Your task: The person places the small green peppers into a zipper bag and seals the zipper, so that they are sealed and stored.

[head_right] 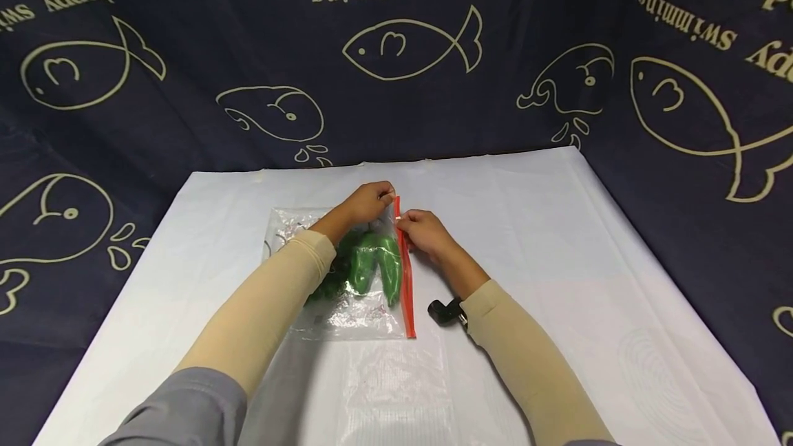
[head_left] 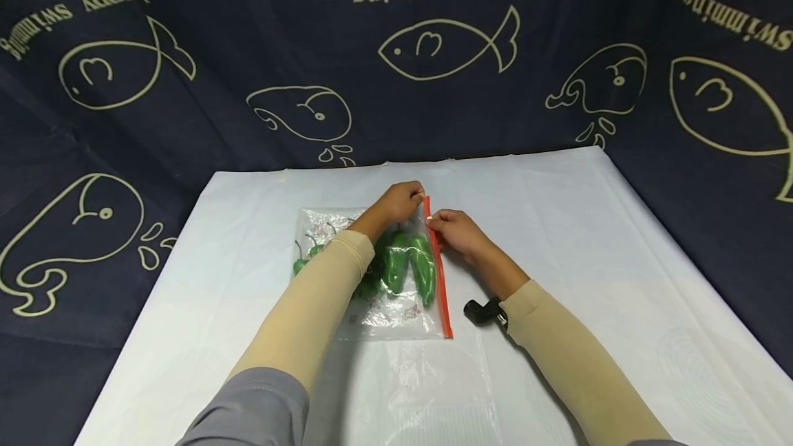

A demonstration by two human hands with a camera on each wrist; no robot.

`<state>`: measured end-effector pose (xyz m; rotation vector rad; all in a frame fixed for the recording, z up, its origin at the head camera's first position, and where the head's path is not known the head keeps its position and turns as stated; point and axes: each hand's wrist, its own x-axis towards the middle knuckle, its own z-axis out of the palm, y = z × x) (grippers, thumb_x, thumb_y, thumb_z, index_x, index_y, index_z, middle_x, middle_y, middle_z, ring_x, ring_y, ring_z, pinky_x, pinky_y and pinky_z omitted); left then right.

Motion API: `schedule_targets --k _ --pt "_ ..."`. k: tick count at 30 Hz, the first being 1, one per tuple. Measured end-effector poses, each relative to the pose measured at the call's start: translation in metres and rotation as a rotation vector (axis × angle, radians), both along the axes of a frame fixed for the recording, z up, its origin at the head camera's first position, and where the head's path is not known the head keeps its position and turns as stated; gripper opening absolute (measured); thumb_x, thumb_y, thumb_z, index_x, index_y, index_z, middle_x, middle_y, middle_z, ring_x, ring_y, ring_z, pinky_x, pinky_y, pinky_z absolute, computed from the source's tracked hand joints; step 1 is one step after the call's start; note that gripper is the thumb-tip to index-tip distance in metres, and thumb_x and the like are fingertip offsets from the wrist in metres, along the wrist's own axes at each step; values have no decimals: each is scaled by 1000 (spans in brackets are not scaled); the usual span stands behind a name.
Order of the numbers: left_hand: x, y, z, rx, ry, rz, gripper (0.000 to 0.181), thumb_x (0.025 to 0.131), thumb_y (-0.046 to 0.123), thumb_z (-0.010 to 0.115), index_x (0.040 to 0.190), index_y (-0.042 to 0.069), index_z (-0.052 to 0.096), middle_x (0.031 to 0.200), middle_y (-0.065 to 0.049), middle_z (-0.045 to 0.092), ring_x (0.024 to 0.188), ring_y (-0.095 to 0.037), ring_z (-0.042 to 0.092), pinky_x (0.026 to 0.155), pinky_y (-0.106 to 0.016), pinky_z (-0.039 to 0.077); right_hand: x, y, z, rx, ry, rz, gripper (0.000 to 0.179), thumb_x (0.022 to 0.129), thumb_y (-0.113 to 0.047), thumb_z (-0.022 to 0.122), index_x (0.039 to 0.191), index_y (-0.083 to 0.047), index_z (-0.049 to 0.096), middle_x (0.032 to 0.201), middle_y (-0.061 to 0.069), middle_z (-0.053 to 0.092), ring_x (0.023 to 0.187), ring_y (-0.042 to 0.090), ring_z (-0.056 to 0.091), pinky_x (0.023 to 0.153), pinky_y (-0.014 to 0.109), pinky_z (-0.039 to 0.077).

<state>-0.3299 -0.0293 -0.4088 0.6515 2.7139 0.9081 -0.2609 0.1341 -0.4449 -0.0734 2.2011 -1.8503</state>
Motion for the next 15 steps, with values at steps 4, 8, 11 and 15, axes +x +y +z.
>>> schedule_targets --k 4,8,11,15 --pt "0 1 1 -6 -27 -2 19 105 18 44 101 7 59 83 -4 51 74 -18 47 65 -28 39 4 1 1 0 -19 -5 19 99 -15 54 89 0 61 69 2 55 60 15 51 55 27 45" --pt "1 0 3 1 -94 9 23 106 20 43 107 4 60 89 -7 54 76 -19 49 67 -30 43 5 2 2 19 -17 -2 19 98 -16 55 89 0 63 69 1 56 61 14 53 57 27 48" --pt "1 -1 6 -12 -129 -9 29 106 24 44 114 3 62 98 -8 57 84 -20 52 73 -32 45 4 2 3 35 -15 7 21 98 -17 55 91 1 64 69 1 58 62 14 54 58 27 49" --pt "1 -2 11 -36 -134 -74 31 106 27 44 111 5 63 96 -7 57 86 -20 52 75 -34 45 2 3 3 42 -25 15 25 99 -20 55 93 2 64 69 2 58 62 15 54 57 27 48"
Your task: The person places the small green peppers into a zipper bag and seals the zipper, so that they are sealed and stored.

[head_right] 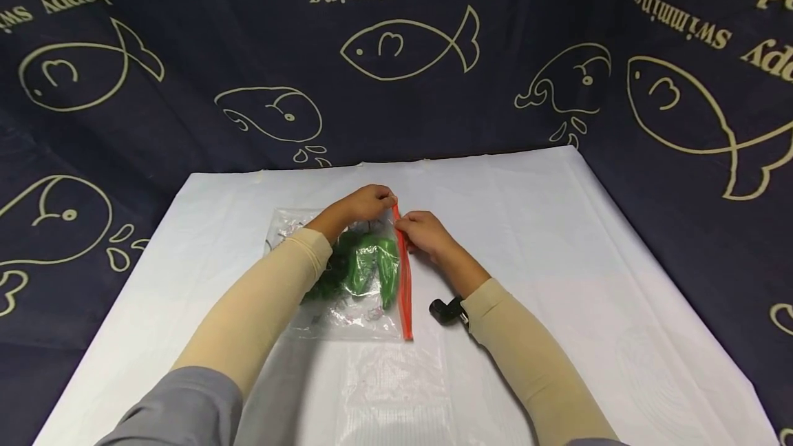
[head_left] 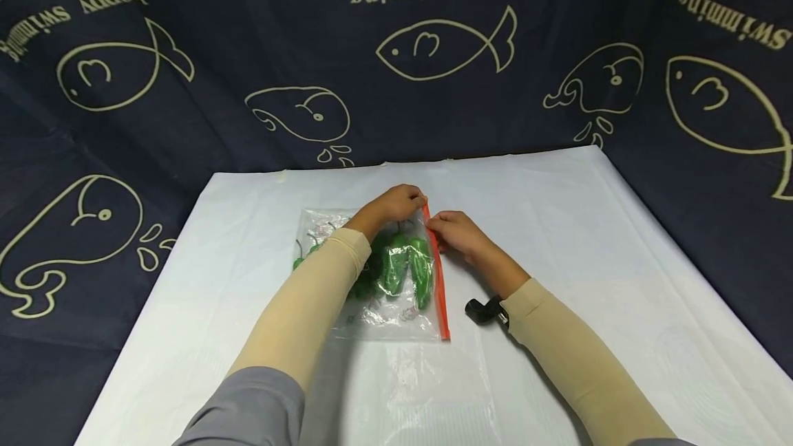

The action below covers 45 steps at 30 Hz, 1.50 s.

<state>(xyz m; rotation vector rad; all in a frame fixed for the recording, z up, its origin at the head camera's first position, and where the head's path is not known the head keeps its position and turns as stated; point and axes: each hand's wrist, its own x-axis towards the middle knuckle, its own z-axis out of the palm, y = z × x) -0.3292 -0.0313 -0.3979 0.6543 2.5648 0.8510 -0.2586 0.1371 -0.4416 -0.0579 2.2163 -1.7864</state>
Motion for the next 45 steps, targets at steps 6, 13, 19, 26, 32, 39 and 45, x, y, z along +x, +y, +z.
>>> schedule_targets --k 6,13,19,26,32,39,45 --pt "-1 1 0 36 18 -19 21 106 24 45 100 9 59 84 -3 50 76 -19 49 67 -31 41 -3 1 0 -17 -9 -8 22 100 -19 55 90 -1 63 69 2 55 61 14 53 56 26 48" --pt "1 6 -2 24 59 -19 19 105 21 46 99 8 59 82 -3 48 75 -18 47 68 -30 40 2 4 0 -14 13 13 21 98 -17 55 87 -1 62 67 1 53 60 15 50 56 27 45" --pt "3 5 -1 6 51 9 20 106 22 44 100 9 58 81 -3 47 72 -18 46 65 -30 40 12 6 0 50 19 50 20 97 -16 56 81 -4 62 66 2 52 60 15 50 56 27 45" --pt "2 -2 2 0 52 57 21 106 22 42 101 9 57 80 -3 47 69 -17 44 63 -29 39 33 5 2 75 10 146 20 95 -13 56 77 -5 59 68 4 53 63 17 52 58 28 45" --pt "-5 -7 9 2 87 78 23 107 22 41 101 7 57 81 -4 48 70 -18 46 65 -31 40 55 5 11 78 10 214 22 93 -11 57 72 -6 52 69 4 51 65 19 51 60 30 45" --pt "-12 -13 17 -25 112 81 23 107 23 40 106 8 57 84 -3 47 76 -19 46 70 -31 40 76 9 18 86 13 318 23 94 -11 57 72 -4 52 69 5 55 67 20 52 62 32 47" --pt "-13 -18 23 -51 114 94 25 107 23 39 110 8 58 87 -5 49 83 -21 48 77 -35 42 88 16 17 73 -3 459 24 95 -10 57 76 5 53 69 5 51 65 20 46 61 32 42"
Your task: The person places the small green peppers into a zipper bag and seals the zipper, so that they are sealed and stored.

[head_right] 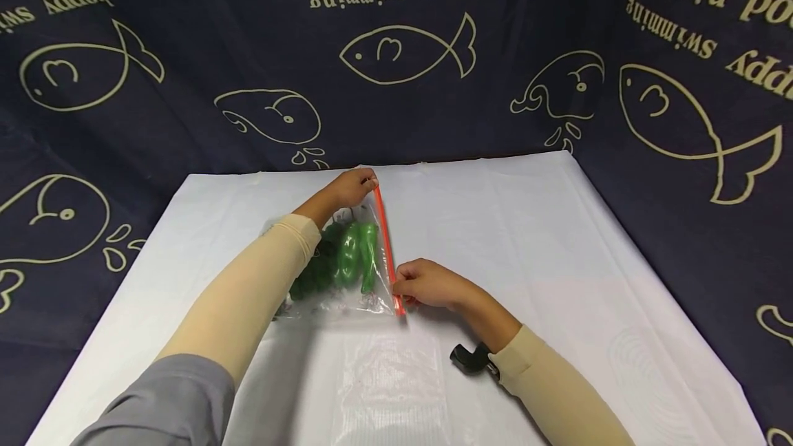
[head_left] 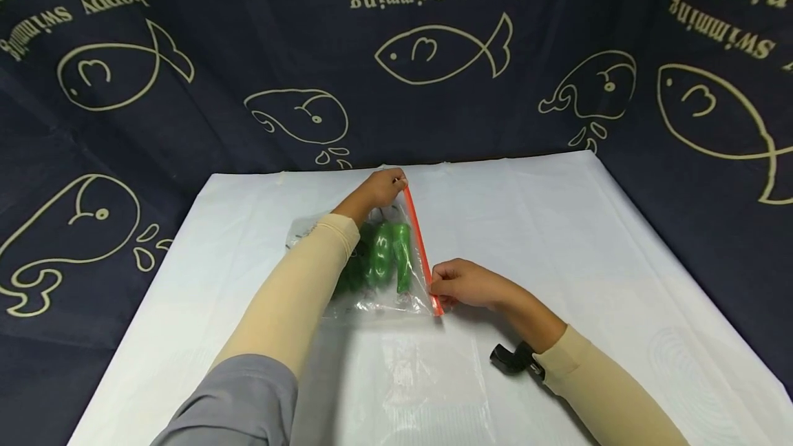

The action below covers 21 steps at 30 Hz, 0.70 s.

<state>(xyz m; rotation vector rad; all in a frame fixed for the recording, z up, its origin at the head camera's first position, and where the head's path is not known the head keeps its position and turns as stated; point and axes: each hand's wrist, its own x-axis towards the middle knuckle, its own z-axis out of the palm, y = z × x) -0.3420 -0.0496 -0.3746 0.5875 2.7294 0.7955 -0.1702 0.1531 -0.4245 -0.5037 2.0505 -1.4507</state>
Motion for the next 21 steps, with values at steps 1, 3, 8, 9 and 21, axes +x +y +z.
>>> schedule_targets --k 1,3,8,9,21 --pt "-1 -1 0 -5 6 -1 25 107 23 39 111 8 59 88 -5 49 85 -22 49 79 -36 43 2 1 0 3 -2 21 24 95 -10 57 76 5 53 69 6 52 64 21 46 61 32 41" --pt "-2 -2 0 -8 16 -2 26 107 23 39 111 7 59 89 -5 51 88 -23 50 82 -38 43 6 4 0 16 -6 51 25 94 -10 58 75 5 54 69 6 53 65 22 49 61 31 42" --pt "-6 -2 -5 14 48 -11 23 107 21 42 108 7 60 86 -4 50 85 -21 49 79 -35 43 13 8 -2 36 -2 111 25 93 -9 60 73 6 53 69 6 55 66 22 53 61 29 43" --pt "-6 -1 -6 21 51 -14 23 107 21 42 106 7 60 85 -3 50 82 -20 49 77 -34 43 14 9 -3 37 2 122 26 93 -9 60 73 6 53 68 6 55 65 20 52 61 28 43" --pt "18 -6 4 34 -52 -164 44 104 25 47 144 5 47 137 -15 52 123 -29 52 100 -41 44 18 17 -2 228 118 237 33 93 -17 65 65 -3 55 60 -2 53 53 8 38 52 21 28"
